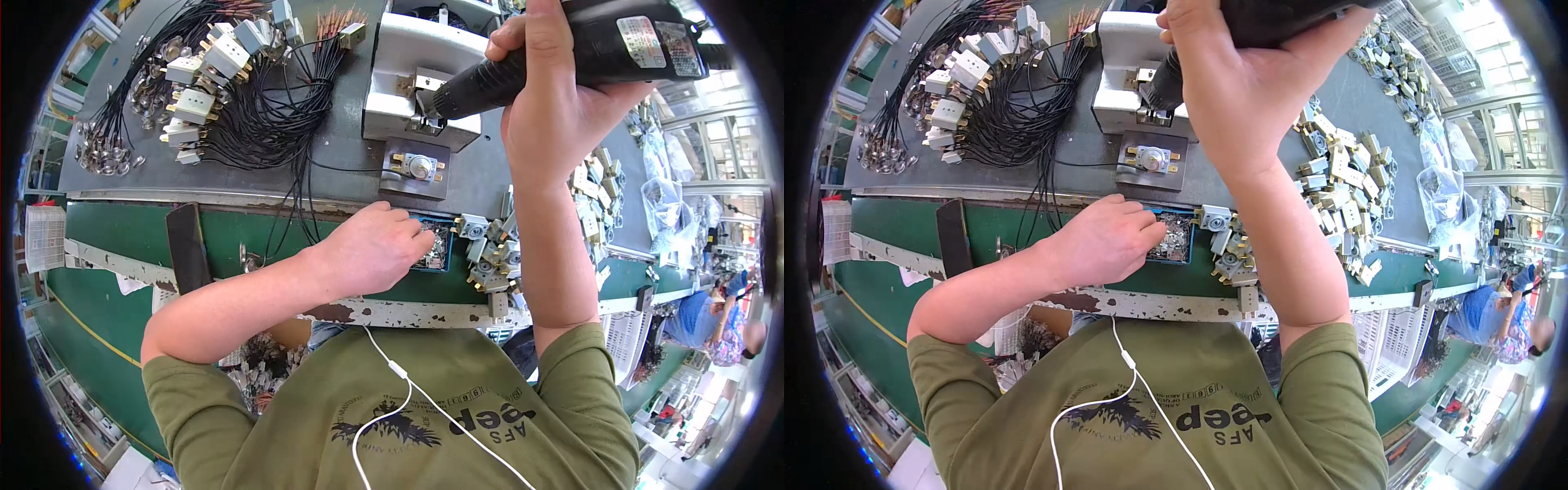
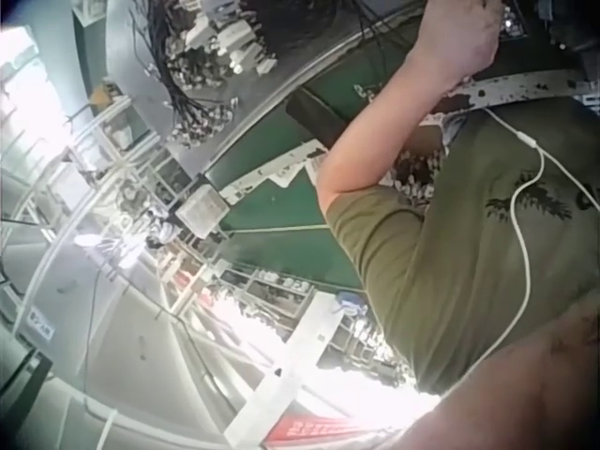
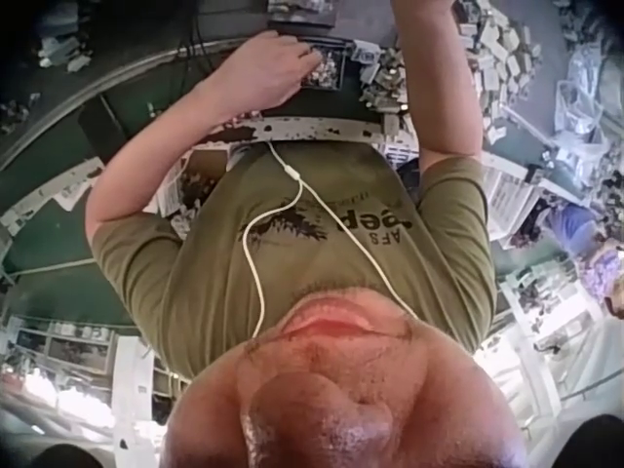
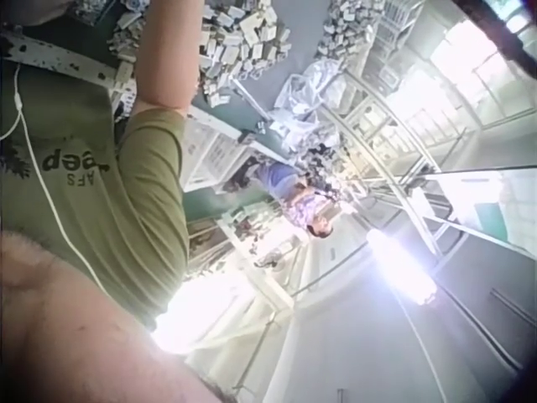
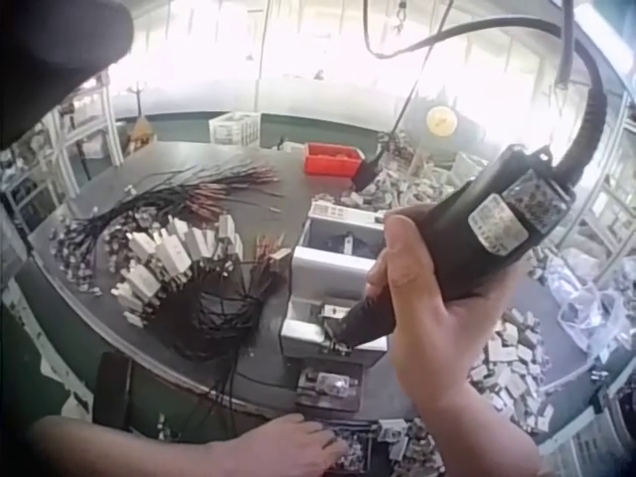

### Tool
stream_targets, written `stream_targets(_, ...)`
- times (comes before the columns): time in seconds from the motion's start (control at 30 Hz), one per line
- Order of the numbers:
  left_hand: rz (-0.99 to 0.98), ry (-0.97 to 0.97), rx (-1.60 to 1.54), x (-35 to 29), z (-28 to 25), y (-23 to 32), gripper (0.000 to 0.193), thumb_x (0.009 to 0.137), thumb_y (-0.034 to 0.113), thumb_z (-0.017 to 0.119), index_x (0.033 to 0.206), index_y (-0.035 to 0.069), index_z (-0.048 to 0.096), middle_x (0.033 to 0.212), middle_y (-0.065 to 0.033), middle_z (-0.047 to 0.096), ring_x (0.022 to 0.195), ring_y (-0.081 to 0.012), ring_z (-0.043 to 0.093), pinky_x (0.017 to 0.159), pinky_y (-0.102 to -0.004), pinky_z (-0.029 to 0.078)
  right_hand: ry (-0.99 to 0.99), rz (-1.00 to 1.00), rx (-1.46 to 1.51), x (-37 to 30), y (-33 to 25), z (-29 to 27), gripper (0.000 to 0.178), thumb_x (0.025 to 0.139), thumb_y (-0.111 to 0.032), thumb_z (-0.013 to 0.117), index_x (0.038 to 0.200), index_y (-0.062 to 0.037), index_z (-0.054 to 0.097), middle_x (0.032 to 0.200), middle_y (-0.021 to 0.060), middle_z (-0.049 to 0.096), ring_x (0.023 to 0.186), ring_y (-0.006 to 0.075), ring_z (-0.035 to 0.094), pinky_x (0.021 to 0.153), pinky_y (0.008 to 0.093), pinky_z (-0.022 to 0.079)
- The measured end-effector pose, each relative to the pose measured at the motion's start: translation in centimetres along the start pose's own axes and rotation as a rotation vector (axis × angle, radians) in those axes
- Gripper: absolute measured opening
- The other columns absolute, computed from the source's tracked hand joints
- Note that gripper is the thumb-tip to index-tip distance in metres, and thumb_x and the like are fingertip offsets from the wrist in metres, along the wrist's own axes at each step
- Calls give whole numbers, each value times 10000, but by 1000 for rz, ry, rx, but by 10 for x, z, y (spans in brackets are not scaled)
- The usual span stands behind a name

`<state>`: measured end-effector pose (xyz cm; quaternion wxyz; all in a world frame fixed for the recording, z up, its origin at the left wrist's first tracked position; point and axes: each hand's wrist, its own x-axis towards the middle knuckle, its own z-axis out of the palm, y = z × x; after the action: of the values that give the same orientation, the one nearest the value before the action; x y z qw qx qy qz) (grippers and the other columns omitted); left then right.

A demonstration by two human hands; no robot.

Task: Assembling electronic components using an electric screwdriver at a factory workstation.

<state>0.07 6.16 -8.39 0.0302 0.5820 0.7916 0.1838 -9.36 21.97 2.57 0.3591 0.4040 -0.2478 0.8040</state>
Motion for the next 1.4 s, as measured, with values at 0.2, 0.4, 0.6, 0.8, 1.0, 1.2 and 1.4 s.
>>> stream_targets(0.2,-7,-3,-9,-1,0,0,184,761,123,726,907,83,622,822,-37,632,843,-224,666,773,-372,484,136,210,-1006,-10,-28,31,358,944,52,698,1200,-7,454,959,133,684,614,139,641,542,262,532)
stream_targets(0.4,-14,4,-26,-2,0,0,189,766,127,727,917,76,627,820,-40,623,839,-223,660,772,-376,483,102,275,-1030,-12,-29,35,228,942,53,698,1124,23,564,919,113,690,611,129,637,543,255,527)
stream_targets(0.6,0,67,-71,1,-5,2,162,795,133,711,922,76,627,830,-50,608,841,-232,653,766,-375,488,-47,7,-89,-3,5,4,231,933,48,706,1115,25,566,908,109,692,606,129,639,540,254,524)
stream_targets(0.8,-66,288,-183,-2,-46,-17,76,866,87,655,929,44,650,874,-117,675,864,-299,685,780,-431,533,73,344,-1030,-9,-44,41,246,934,27,727,1134,20,584,906,100,698,606,123,644,528,250,517)
stream_targets(1.0,-450,418,-360,-5,-67,-39,80,925,57,689,999,28,680,903,-119,701,855,-294,692,741,-404,537,-38,252,-246,-9,-38,14,300,924,-5,770,1161,12,586,929,82,705,636,112,662,538,245,520)
stream_targets(1.2,-259,408,26,5,-40,-35,67,888,101,733,940,88,693,875,-55,688,873,-271,651,812,-394,486,-89,407,-908,-10,-59,18,494,923,-36,768,1338,4,502,1028,110,695,764,143,684,653,279,562)
stream_targets(1.4,-181,403,113,10,-25,-44,132,833,167,797,892,114,691,922,-14,710,887,-218,657,798,-375,477,-69,397,-923,-11,-60,23,536,919,-46,768,1367,0,476,1047,118,688,785,153,685,677,290,565)
